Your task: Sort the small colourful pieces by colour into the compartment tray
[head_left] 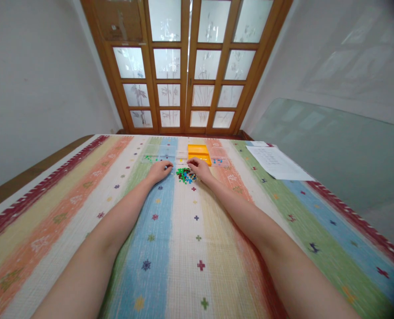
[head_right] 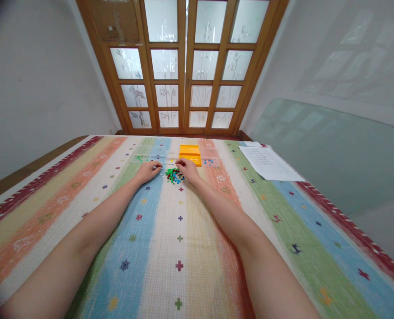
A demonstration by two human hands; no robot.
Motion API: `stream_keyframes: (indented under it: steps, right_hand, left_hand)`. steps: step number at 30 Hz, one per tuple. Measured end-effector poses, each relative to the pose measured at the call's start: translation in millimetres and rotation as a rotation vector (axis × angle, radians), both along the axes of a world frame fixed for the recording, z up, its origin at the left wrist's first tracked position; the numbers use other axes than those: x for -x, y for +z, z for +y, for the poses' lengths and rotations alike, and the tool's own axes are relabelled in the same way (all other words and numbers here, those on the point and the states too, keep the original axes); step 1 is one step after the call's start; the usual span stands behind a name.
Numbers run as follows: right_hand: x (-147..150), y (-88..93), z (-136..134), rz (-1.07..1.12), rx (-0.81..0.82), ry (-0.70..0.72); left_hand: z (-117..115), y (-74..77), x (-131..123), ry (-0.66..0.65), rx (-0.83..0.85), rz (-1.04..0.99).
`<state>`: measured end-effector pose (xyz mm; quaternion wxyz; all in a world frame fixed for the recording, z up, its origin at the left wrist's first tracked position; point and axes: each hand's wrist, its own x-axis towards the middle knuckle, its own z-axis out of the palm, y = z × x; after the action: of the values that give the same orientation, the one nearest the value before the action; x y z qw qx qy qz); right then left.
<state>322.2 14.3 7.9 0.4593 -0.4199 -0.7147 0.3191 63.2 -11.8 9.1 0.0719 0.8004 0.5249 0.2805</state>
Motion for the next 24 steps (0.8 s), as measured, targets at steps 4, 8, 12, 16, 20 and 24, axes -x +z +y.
stream_keyframes:
  steps: [4, 8, 12, 16, 20, 24]
  right_hand:
    - [4.2, 2.3, 5.8, 0.125, 0.243, 0.003]
    - [7.6, 8.2, 8.4, 0.176, 0.402, 0.027]
    - [12.8, 11.6, 14.8, 0.141, 0.452, 0.048]
    - [17.1, 9.4, 21.0, 0.152, 0.407, 0.02]
    - [12.1, 3.2, 22.8, 0.155, 0.374, -0.032]
    - [-3.0, 1.7, 18.6, 0.095, 0.21, 0.01]
  left_hand:
    - [-2.1, 1.8, -1.4, 0.0, 0.007, 0.005]
    - [-2.9, 2.5, -1.9, -0.004, 0.006, 0.015]
    - [-2.1, 1.2, -1.4, -0.014, -0.004, 0.011]
    - [-1.5, 0.1, -1.5, -0.022, -0.007, 0.001]
    - [-1.9, 0.5, -2.2, -0.011, 0.006, 0.006]
    - [-3.8, 3.0, -4.1, -0.024, -0.005, 0.041]
